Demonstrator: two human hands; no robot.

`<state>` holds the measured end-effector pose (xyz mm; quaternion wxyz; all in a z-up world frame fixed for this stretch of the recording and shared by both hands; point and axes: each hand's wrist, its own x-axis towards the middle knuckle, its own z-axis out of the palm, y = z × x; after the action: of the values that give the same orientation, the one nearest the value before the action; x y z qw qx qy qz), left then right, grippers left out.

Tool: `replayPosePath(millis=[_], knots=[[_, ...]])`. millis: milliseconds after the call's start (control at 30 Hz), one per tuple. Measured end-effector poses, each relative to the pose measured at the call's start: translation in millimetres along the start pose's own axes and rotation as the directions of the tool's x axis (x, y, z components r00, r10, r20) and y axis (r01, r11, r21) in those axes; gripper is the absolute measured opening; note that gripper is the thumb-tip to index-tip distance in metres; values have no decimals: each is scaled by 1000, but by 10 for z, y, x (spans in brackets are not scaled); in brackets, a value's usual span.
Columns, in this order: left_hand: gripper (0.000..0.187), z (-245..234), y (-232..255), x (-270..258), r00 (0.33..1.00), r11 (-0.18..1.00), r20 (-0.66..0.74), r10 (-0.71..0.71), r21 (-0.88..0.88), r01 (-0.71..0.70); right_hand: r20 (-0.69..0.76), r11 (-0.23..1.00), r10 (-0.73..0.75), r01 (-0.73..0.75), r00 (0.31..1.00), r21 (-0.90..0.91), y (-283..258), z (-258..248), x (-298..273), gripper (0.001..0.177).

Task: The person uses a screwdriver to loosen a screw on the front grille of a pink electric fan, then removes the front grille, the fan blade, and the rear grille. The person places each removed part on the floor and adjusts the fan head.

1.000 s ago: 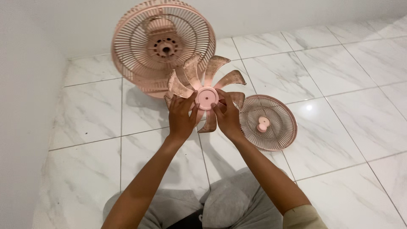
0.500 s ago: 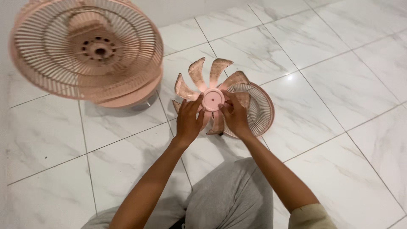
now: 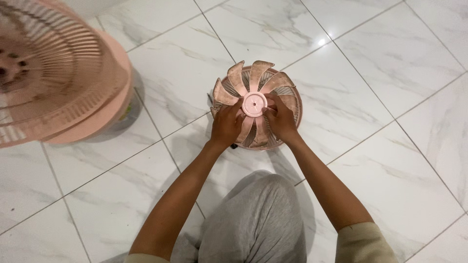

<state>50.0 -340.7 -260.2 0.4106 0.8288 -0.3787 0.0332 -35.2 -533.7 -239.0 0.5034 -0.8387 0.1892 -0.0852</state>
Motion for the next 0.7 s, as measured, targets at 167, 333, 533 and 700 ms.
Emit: replayPosePath(millis=[167, 333, 533, 700], knots=[[49, 411, -225, 61, 991, 995, 86, -99, 2, 99, 7, 992, 100, -99, 995, -83, 413, 63, 128, 42], [49, 643, -379, 51, 992, 996, 81, -92, -8, 93, -6, 994, 90, -90, 996, -68, 625, 132, 198, 41], [50, 789, -495, 17, 969, 984, 174, -173, 61, 165, 12, 979, 151, -148, 988, -138, 764, 203, 221, 41], [48, 839, -525, 72, 971, 986, 192, -145, 114, 124, -12, 984, 99, -100, 995, -146, 812, 211, 224, 40]])
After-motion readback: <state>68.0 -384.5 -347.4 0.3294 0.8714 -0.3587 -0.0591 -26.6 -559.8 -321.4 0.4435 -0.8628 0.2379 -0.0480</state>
